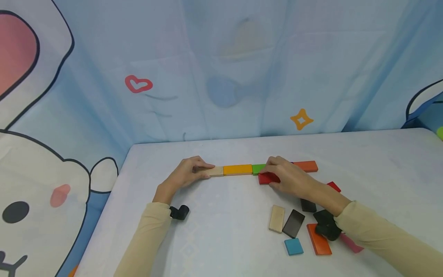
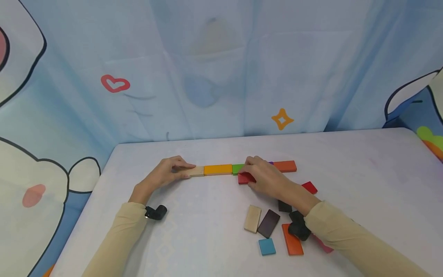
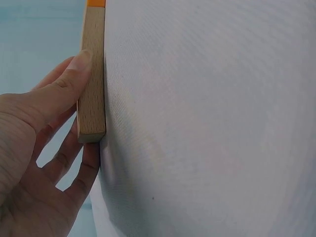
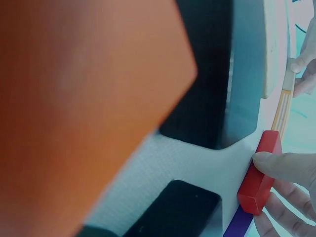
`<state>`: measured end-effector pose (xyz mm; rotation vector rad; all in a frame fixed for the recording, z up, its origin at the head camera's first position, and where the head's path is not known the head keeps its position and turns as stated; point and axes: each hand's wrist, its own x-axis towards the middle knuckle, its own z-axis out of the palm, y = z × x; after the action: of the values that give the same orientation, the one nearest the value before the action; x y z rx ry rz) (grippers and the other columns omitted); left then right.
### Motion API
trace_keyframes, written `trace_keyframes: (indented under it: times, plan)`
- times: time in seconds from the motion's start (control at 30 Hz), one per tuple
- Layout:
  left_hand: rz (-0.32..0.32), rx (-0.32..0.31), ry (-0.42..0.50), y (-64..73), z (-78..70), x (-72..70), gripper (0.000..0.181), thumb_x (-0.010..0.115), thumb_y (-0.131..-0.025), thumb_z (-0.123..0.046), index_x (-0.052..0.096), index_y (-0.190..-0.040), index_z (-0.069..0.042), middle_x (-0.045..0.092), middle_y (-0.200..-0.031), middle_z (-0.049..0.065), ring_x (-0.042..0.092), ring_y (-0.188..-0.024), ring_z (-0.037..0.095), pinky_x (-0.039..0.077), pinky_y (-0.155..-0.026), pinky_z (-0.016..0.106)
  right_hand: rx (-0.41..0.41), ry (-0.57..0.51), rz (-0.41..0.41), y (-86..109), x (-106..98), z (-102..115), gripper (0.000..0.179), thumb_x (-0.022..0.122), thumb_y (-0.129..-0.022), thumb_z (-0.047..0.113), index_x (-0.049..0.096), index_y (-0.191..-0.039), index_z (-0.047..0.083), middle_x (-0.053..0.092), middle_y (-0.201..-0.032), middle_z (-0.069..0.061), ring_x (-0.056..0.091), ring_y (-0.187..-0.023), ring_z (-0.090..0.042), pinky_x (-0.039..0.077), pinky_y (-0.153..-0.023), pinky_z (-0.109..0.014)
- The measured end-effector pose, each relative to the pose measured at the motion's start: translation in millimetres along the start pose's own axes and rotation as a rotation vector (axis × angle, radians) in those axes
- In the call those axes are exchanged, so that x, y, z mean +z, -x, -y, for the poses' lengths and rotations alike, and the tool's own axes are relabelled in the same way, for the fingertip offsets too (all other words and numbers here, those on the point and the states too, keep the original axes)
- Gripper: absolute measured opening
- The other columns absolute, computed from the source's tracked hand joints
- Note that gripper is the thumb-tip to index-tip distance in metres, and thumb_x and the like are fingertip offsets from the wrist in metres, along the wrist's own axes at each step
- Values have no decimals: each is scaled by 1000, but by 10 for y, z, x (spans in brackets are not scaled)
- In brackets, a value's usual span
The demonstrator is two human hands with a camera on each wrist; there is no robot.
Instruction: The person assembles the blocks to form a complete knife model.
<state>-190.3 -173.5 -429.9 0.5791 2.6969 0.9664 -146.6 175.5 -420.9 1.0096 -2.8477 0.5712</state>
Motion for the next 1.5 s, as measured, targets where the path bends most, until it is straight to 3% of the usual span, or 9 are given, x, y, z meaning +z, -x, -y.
trace_keyframes:
  times: [0.53, 0.77, 0.97, 1.1, 1.23, 1.5]
  plan:
    - [-11, 8, 29, -6, 10, 8, 35, 82, -92, -15, 78, -127, -18, 68, -108, -1, 59, -100, 17, 49, -94, 35, -10, 11, -19, -11, 9, -28, 35, 91, -77, -2, 78, -110, -1, 65, -104, -14, 62, -97, -29, 61, -85, -44]
    - [-10, 18, 30, -16, 13, 14, 35, 81, -92, -15, 78, -127, -17, 68, -108, -1, 58, -99, 17, 49, -93, 34, 1, -20, 12, 4, -67, 18, 34, 91, -79, 2, 79, -111, 1, 64, -107, -12, 62, -98, -28, 62, -83, -43]
    - [-13, 30, 20, -4, 18, -6, 34, 81, -92, -15, 79, -126, -16, 68, -108, -1, 59, -98, 16, 49, -92, 34, -79, -102, 114, 79, -240, 206, 31, 90, -83, 8, 79, -112, 10, 64, -111, -2, 62, -104, -22, 61, -85, -37]
    - [-9, 49, 29, 3, 7, -14, 34, 81, -93, -14, 78, -127, -14, 69, -109, 1, 59, -98, 16, 49, -91, 33, -160, -130, 275, 197, -296, 351, 30, 90, -84, 14, 80, -112, 20, 62, -111, 8, 59, -108, -16, 59, -90, -35]
    - [-9, 61, 40, -3, 0, -16, 34, 81, -93, -14, 78, -127, -13, 69, -109, 1, 58, -95, 16, 48, -88, 32, -178, -165, 428, 322, -288, 440, 30, 89, -85, 19, 79, -112, 27, 60, -112, 14, 53, -107, -10, 56, -89, -29]
    - [6, 41, 29, 2, 6, -12, 34, 80, -93, -14, 78, -128, -14, 68, -109, 1, 58, -98, 17, 48, -91, 33, -133, -193, 451, 444, -246, 440, 32, 91, -83, 15, 79, -111, 25, 58, -111, 14, 52, -106, -9, 56, -83, -24]
